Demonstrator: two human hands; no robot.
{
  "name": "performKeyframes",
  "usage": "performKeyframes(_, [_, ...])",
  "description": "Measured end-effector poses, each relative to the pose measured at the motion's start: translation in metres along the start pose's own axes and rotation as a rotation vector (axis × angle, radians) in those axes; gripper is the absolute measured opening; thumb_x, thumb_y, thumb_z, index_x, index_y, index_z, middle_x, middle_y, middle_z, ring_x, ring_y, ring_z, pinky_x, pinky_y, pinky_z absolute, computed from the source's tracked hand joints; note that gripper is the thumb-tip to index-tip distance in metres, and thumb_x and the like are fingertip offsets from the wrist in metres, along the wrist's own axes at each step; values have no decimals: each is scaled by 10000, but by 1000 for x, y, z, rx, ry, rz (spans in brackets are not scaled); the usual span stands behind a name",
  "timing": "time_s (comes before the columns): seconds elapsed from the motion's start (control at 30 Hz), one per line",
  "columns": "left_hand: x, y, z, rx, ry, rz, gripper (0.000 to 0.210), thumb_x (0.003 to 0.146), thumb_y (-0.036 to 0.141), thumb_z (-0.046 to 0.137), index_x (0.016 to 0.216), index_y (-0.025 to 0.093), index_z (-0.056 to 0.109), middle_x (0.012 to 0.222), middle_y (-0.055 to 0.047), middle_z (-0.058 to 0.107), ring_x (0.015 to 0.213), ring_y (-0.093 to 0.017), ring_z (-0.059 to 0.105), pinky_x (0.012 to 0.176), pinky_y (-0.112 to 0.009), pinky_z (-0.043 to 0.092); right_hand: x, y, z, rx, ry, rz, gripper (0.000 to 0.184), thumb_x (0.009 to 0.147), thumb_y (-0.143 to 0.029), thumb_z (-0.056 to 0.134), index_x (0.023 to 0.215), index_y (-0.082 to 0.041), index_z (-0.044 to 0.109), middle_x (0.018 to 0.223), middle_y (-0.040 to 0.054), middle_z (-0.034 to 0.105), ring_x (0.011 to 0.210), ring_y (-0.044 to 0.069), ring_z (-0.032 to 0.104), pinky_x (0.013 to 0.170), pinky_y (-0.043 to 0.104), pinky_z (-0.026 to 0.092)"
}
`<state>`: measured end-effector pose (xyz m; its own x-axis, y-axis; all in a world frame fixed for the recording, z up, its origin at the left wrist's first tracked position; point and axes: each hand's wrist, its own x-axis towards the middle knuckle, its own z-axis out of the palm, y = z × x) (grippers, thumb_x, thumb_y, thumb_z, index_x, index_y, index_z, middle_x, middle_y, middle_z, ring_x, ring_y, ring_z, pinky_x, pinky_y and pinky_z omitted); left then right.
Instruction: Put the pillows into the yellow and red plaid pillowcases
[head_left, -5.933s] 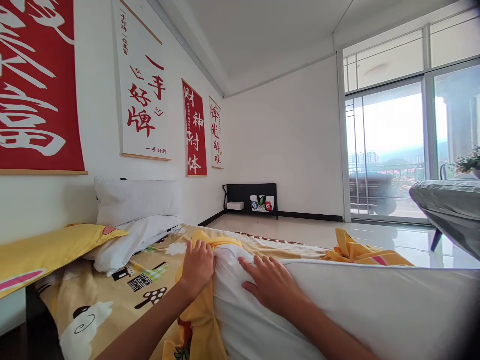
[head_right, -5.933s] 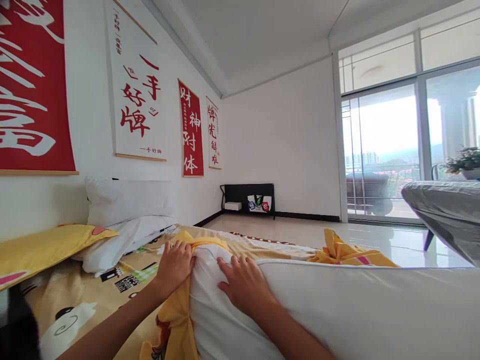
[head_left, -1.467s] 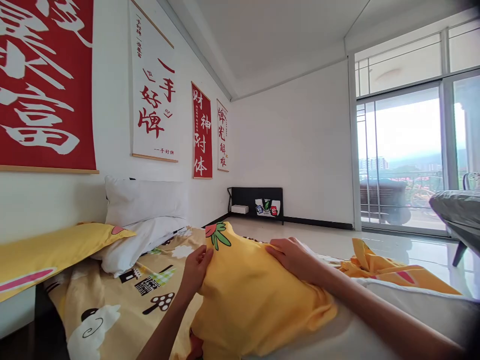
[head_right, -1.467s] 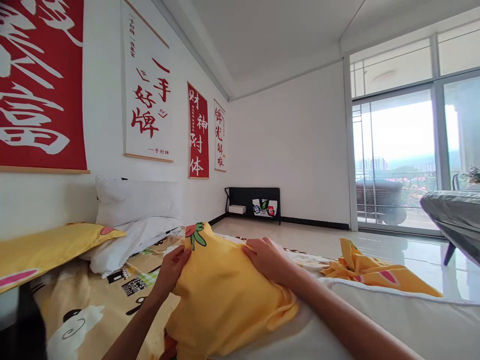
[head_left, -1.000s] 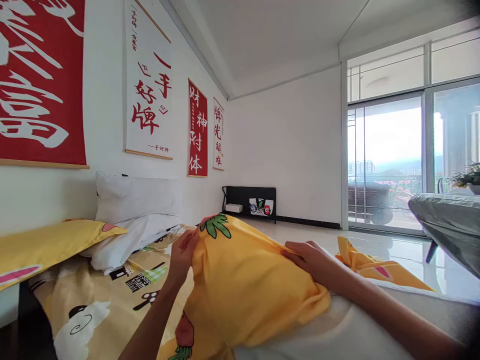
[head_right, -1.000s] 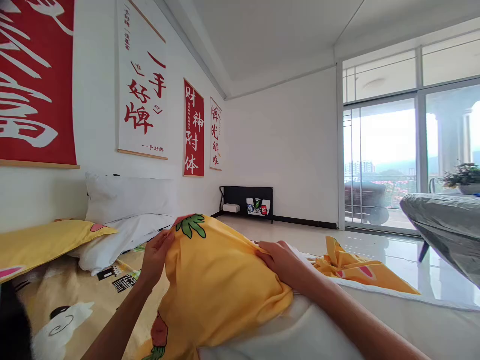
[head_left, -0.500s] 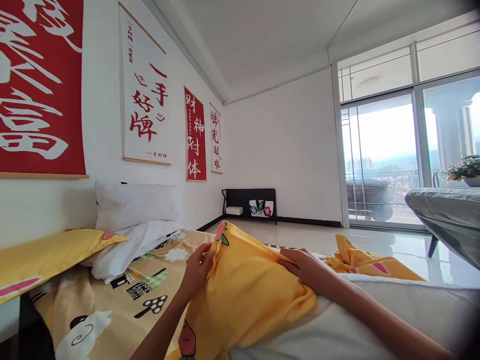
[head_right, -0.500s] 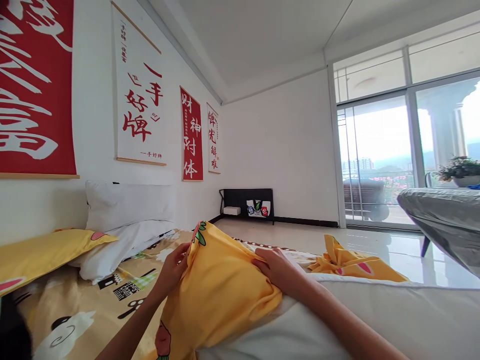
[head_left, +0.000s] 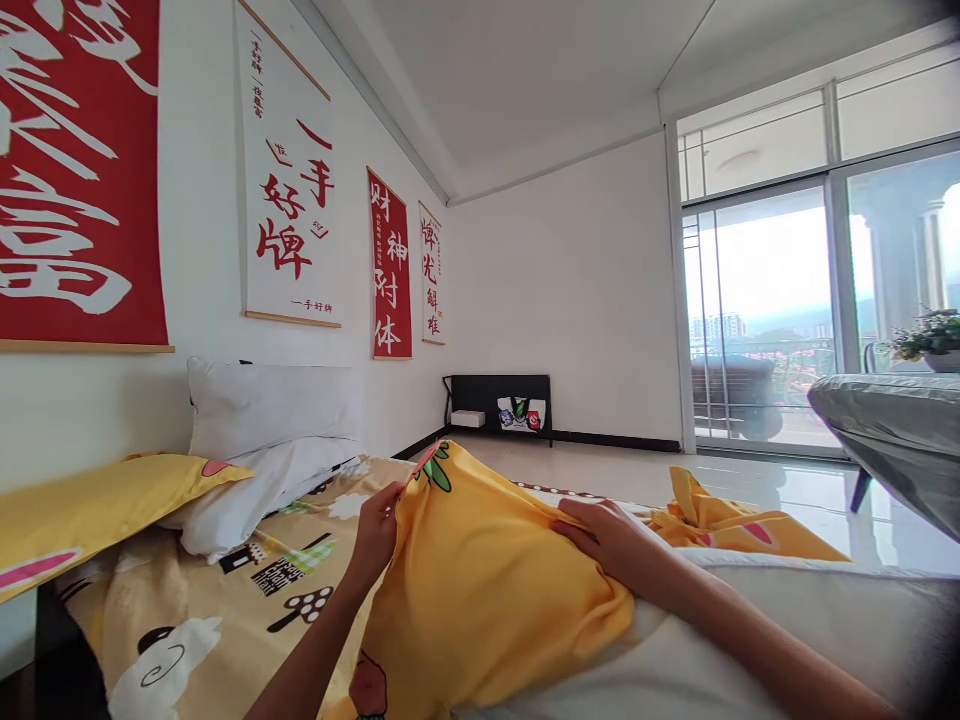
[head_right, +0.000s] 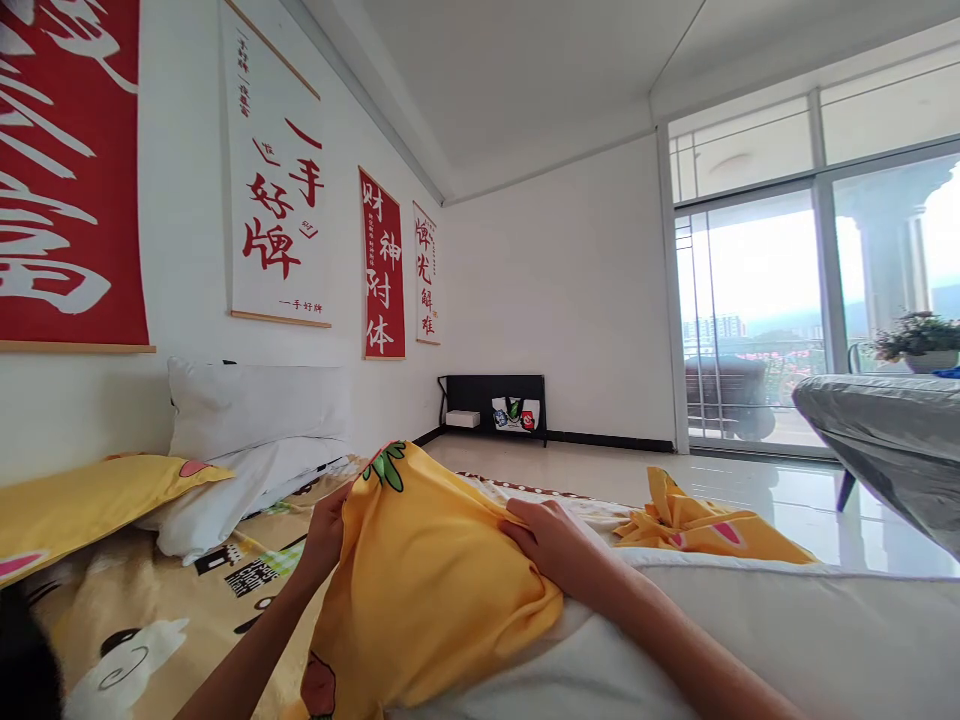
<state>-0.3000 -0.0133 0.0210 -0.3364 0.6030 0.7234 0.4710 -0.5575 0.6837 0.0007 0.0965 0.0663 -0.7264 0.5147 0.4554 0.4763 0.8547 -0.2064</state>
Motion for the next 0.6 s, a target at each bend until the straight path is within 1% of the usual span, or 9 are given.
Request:
performKeyframes(0.07, [-1, -1, -2, 78, 24, 56, 210, 771, 202, 494, 863, 181, 681, 788, -13, 652, 744, -172, 544, 652, -245, 415, -1, -1, 0, -1, 1, -1, 355, 937, -458, 322, 696, -230, 447, 754, 30, 610, 703, 176, 492, 671, 282, 342])
performKeyframes(0.17, [-1, 1, -4, 194, 72, 163, 118, 725, 182, 527, 659, 181, 624, 658, 6, 566, 649, -144, 460, 607, -239, 365, -2, -2, -1, -10, -2, -3, 356, 938, -459, 320, 692, -230, 438, 736, 27, 603, 684, 175, 482, 657, 281, 337])
performKeyframes(0.2, [0, 1, -5, 183, 76, 163, 119, 711, 192, 547, 601, 181, 591, 626, 10, 537, 632, -139, 439, 602, -240, 359, -2, -3, -2, -15, -5, -2, 356, 938, -457, 320, 689, -230, 435, 728, 26, 599, 677, 175, 477, 652, 281, 335])
performKeyframes(0.27, [2, 3, -6, 99, 55, 103, 148, 694, 235, 581, 559, 181, 558, 600, 13, 517, 623, -137, 433, 595, -242, 363, -3, -4, -2, -30, -7, 7, 358, 938, -457, 321, 684, -230, 431, 717, 27, 596, 668, 175, 470, 645, 283, 332])
performKeyframes(0.33, [4, 3, -6, -24, 12, -9, 142, 686, 295, 610, 607, 179, 594, 618, 8, 551, 636, -144, 466, 585, -243, 380, -4, -5, -2, -39, -9, 14, 363, 940, -462, 321, 683, -230, 431, 712, 27, 597, 664, 176, 471, 638, 283, 330])
performKeyframes(0.4, [4, 3, -5, -159, -3, -151, 181, 651, 351, 654, 687, 175, 638, 641, 5, 590, 638, -149, 498, 568, -243, 394, -6, -5, -2, -35, -9, 13, 367, 943, -467, 319, 686, -230, 434, 714, 26, 605, 666, 177, 482, 632, 282, 333])
performKeyframes(0.5, [3, 0, -5, -305, 26, -320, 301, 583, 411, 709, 752, 167, 659, 643, 1, 620, 604, -145, 521, 537, -244, 401, -8, -5, -2, -18, 4, 6, 364, 945, -466, 330, 694, -232, 452, 729, 27, 623, 680, 179, 507, 635, 279, 347])
performKeyframes(0.6, [3, -3, -6, -336, 59, -379, 362, 569, 460, 711, 770, 165, 648, 616, -5, 623, 581, -161, 559, 528, -265, 427, -9, -6, -2, -14, 23, 1, 362, 942, -462, 342, 694, -233, 471, 735, 32, 636, 679, 180, 517, 637, 282, 357])
